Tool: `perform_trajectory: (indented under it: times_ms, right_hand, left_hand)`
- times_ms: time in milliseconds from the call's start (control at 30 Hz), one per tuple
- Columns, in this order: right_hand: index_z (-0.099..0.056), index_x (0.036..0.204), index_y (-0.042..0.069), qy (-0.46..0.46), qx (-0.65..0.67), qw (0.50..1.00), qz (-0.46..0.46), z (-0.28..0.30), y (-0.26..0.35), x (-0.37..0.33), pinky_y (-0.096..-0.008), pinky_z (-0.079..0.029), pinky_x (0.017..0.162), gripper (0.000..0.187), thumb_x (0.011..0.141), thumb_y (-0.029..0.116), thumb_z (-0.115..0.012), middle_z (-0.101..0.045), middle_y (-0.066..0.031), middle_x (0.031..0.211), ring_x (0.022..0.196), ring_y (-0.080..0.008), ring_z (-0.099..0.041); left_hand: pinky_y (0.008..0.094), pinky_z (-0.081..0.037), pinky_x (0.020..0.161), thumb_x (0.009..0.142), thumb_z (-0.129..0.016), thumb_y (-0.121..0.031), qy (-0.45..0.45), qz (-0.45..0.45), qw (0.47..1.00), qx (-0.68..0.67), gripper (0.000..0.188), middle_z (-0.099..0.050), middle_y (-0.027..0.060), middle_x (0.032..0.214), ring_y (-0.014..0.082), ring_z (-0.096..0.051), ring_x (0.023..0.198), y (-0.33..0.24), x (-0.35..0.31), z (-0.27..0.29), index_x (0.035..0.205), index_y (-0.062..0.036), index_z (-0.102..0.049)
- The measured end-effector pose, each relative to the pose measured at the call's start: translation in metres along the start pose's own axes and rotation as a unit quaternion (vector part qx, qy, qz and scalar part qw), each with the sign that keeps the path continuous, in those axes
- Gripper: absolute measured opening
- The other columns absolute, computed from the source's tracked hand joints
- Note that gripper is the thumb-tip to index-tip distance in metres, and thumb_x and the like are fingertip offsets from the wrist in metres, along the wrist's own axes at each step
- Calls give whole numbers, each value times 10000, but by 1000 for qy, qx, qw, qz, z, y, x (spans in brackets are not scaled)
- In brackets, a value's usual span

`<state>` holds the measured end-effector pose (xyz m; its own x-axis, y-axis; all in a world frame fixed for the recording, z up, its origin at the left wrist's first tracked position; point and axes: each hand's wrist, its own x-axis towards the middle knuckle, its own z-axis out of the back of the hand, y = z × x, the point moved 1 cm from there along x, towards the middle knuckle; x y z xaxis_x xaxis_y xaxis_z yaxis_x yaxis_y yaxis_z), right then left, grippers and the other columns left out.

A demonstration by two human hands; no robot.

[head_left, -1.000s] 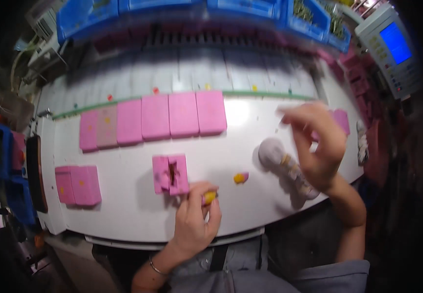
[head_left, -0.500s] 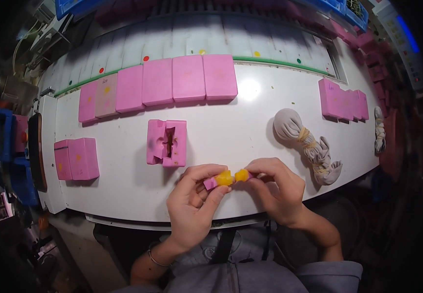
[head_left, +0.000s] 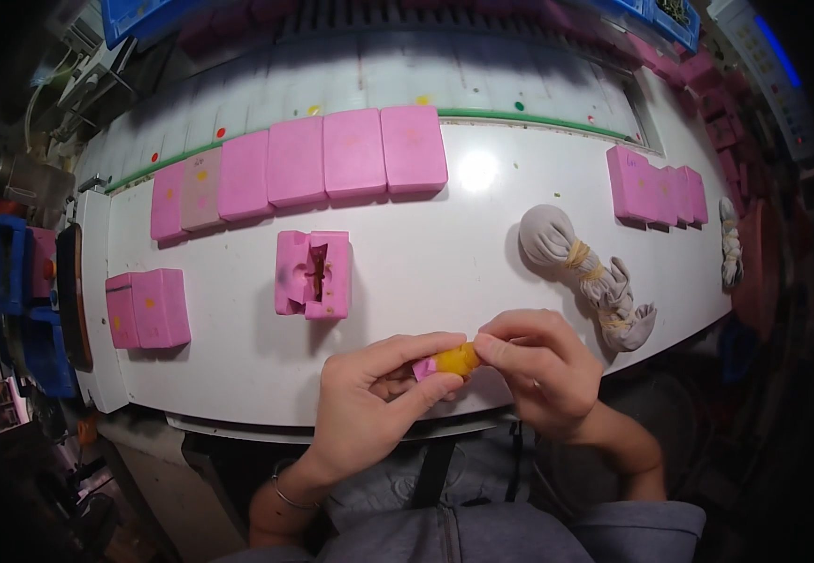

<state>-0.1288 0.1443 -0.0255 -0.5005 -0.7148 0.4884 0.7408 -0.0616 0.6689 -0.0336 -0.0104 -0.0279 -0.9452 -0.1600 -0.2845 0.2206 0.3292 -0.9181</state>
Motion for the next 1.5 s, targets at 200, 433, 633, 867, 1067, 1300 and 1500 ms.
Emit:
perform_trajectory:
  times_ms: [200, 433, 633, 867, 1067, 1300, 1500]
  right_hand:
    - [-648, 1060, -13, -24, -2, 999, -46, -4, 10, 3, -261, -518, 614, 410, 669, -132, -621, -608, -148, 929, 723, -225, -620]
    - [-604, 1105, -50, 23, -210, 977, -22, -8, 20, 8, -312, -447, 712, 522, 620, 110, -711, -603, -155, 1112, 840, -232, -517]
    - [-598, 1091, -74, -50, -298, 953, 6, -1, 8, 16, -319, -446, 696, 509, 625, 77, -735, -611, -191, 1092, 785, -250, -531]
    - [-574, 1104, -93, -31, -370, 926, -69, 23, -21, 20, -348, -436, 738, 524, 633, 65, -739, -591, -199, 1109, 812, -284, -509]
    - [-574, 1107, -80, -46, -399, 915, -46, 30, -21, 17, -357, -440, 739, 508, 662, 102, -737, -567, -185, 1117, 831, -301, -495]
    - [-568, 1107, -79, -34, -395, 917, -54, 29, -13, 25, -376, -438, 766, 499, 674, 100, -736, -550, -183, 1085, 889, -325, -466]
    - [-523, 1183, -51, 4, -434, 898, -72, 18, -18, 34, -390, -436, 788, 449, 758, 28, -644, -449, -210, 1107, 916, -339, -473]
  left_hand:
    - [249, -523, 752, 810, -637, 47, -36, -129, 965, 225, 324, -625, 153, 1033, 171, -619, 890, -5, -3, -6, 1127, 82, -578]
    - [272, -510, 845, 919, -520, -34, -17, 39, 965, -257, 356, -604, 160, 1089, 176, -610, 943, 13, 12, -14, 1246, 97, -467]
    - [278, -482, 882, 951, -486, -104, -15, 48, 982, -181, 372, -594, 152, 1126, 181, -589, 1004, 17, 19, -25, 1263, 96, -452]
    - [339, -523, 847, 968, -415, -127, -13, -25, 998, -59, 355, -629, 222, 1040, 269, -625, 983, 12, 14, -20, 1230, 107, -470]
    - [301, -526, 796, 952, -427, -94, -85, -101, 990, 50, 291, -667, 183, 953, 216, -648, 900, 4, -3, -8, 1146, 87, -548]
    - [268, -499, 723, 912, -430, -20, -139, -304, 928, 163, 229, -666, 159, 891, 200, -636, 802, -13, -18, -1, 1052, 83, -580]
    - [340, -386, 911, 834, -522, -20, -339, -365, 792, 352, 348, -441, 152, 1166, 235, -458, 1043, -19, 0, 23, 1172, 59, -494]
